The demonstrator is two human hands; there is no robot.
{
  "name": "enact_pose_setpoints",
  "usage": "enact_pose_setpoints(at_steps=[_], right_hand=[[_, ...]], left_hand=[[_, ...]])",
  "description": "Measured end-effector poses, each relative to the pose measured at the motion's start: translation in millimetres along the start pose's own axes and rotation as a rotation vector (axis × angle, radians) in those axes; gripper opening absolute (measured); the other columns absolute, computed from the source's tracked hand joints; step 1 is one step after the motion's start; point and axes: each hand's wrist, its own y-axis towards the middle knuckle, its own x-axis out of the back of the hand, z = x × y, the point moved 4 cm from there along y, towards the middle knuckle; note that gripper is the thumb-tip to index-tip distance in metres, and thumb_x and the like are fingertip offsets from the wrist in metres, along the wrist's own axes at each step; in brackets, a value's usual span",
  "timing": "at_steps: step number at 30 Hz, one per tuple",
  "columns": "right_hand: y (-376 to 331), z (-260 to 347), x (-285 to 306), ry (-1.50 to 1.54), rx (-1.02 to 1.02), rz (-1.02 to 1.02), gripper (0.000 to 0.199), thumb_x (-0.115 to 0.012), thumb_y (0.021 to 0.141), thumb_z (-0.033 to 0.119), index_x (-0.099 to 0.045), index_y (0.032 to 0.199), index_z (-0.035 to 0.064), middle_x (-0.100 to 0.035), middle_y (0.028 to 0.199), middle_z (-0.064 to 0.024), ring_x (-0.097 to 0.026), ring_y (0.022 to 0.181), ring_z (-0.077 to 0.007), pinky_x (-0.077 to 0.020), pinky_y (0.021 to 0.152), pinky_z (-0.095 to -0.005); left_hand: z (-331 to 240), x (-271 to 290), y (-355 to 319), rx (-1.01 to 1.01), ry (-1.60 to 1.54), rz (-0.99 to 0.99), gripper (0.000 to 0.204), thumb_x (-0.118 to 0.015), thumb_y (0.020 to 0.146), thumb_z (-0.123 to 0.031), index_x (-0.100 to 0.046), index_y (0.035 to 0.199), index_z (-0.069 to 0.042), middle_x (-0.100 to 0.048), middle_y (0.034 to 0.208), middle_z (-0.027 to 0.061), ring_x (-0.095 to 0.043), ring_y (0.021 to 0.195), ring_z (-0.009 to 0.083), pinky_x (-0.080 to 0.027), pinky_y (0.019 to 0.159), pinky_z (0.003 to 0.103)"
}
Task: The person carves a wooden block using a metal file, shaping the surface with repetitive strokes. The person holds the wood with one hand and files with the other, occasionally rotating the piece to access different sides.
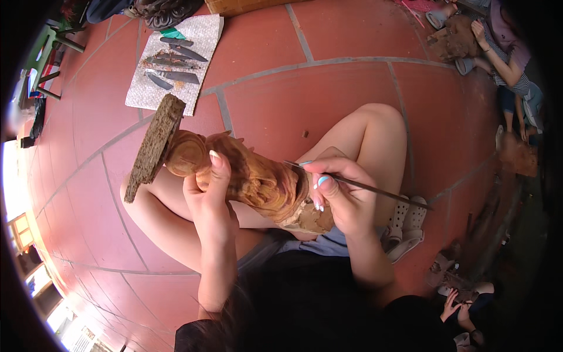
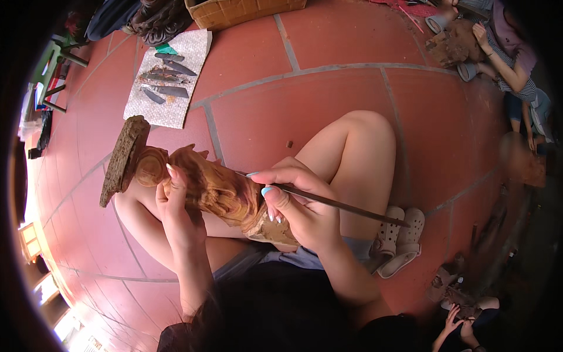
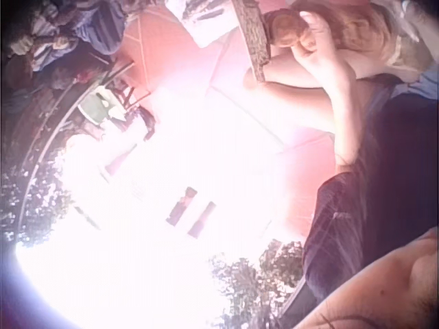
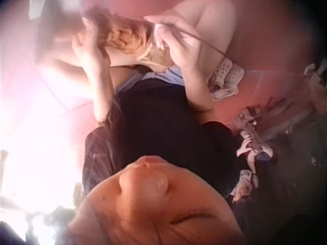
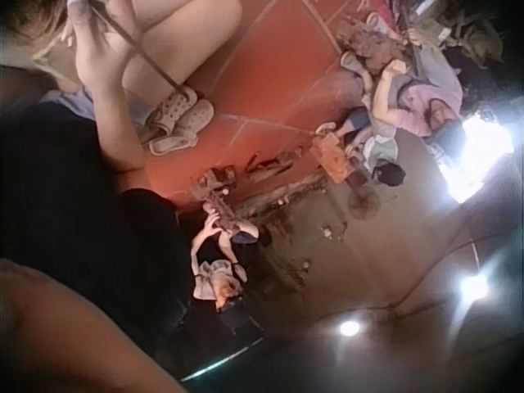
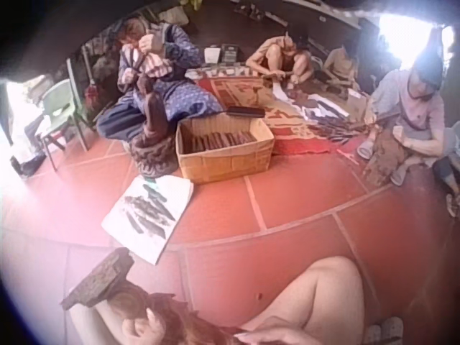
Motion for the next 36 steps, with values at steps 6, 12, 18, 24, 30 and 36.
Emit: enact_pose_setpoints(at_steps=[6, 12, 18, 24, 30, 36], right_hand=[[2.7, -5.1, 1.5, 0.006, -0.067, -0.062, 0.015, -0.050, 0.099, 0.006, -0.058, 0.092, -0.0030, -0.056, 0.074, -0.0055, -0.048, 0.060, -0.0044, -0.0413, 0.056, -0.0193], [1.2, -6.4, 0.3, -0.193, 0.069, -0.073, 0.011, -0.053, 0.097, 0.003, -0.053, 0.105, -0.0044, -0.056, 0.076, -0.0030, -0.049, 0.064, -0.0042, -0.0413, 0.059, -0.0194], [3.2, -0.7, -1.4, -0.268, 0.058, -0.049, 0.021, -0.053, 0.093, -0.004, -0.050, 0.113, -0.0090, -0.055, 0.068, -0.0022, -0.046, 0.059, -0.0034, -0.0357, 0.053, -0.0194], [5.6, 1.3, -2.3, -0.321, 0.043, -0.085, 0.021, -0.055, 0.093, -0.002, -0.051, 0.113, -0.0083, -0.059, 0.069, -0.0037, -0.049, 0.058, -0.0028, -0.0386, 0.053, -0.0192], [5.6, 2.3, 0.2, -0.361, -0.041, -0.060, 0.020, -0.057, 0.093, 0.001, -0.053, 0.112, -0.0056, -0.062, 0.073, -0.0043, -0.052, 0.058, -0.0028, -0.0407, 0.052, -0.0197], [6.6, 0.5, 0.0, -0.328, -0.031, -0.076, 0.020, -0.056, 0.094, 0.001, -0.052, 0.112, -0.0056, -0.061, 0.076, -0.0051, -0.054, 0.061, -0.0042, -0.0417, 0.052, -0.0202]], left_hand=[[-10.3, -5.7, 8.0, -0.104, 0.207, 0.071, 0.035, -0.057, 0.097, -0.023, -0.052, 0.115, 0.006, -0.063, 0.106, 0.0141, -0.061, 0.092, 0.0170, -0.049, 0.084, 0.030], [-18.0, -36.5, 6.2, -0.296, 0.284, 0.175, 0.041, -0.051, 0.092, -0.021, -0.042, 0.110, 0.015, -0.061, 0.097, 0.0323, -0.066, 0.085, 0.0368, -0.056, 0.078, 0.045], [-14.5, -49.0, 0.3, -0.276, 0.289, 0.094, 0.041, -0.051, 0.088, -0.018, -0.041, 0.112, 0.014, -0.062, 0.090, 0.0304, -0.068, 0.077, 0.0399, -0.059, 0.074, 0.048], [-21.4, -46.6, 2.0, -0.433, 0.479, 0.115, 0.040, -0.051, 0.089, -0.018, -0.043, 0.113, 0.013, -0.063, 0.090, 0.0275, -0.068, 0.076, 0.0377, -0.060, 0.073, 0.048], [-19.8, -48.8, -0.6, -0.478, 0.424, 0.058, 0.040, -0.052, 0.088, -0.017, -0.043, 0.113, 0.013, -0.063, 0.090, 0.0279, -0.068, 0.075, 0.0375, -0.060, 0.071, 0.047], [-19.5, -48.8, -1.7, -0.501, 0.396, 0.025, 0.040, -0.053, 0.087, -0.015, -0.042, 0.113, 0.013, -0.063, 0.090, 0.0282, -0.068, 0.074, 0.0374, -0.060, 0.070, 0.047]])
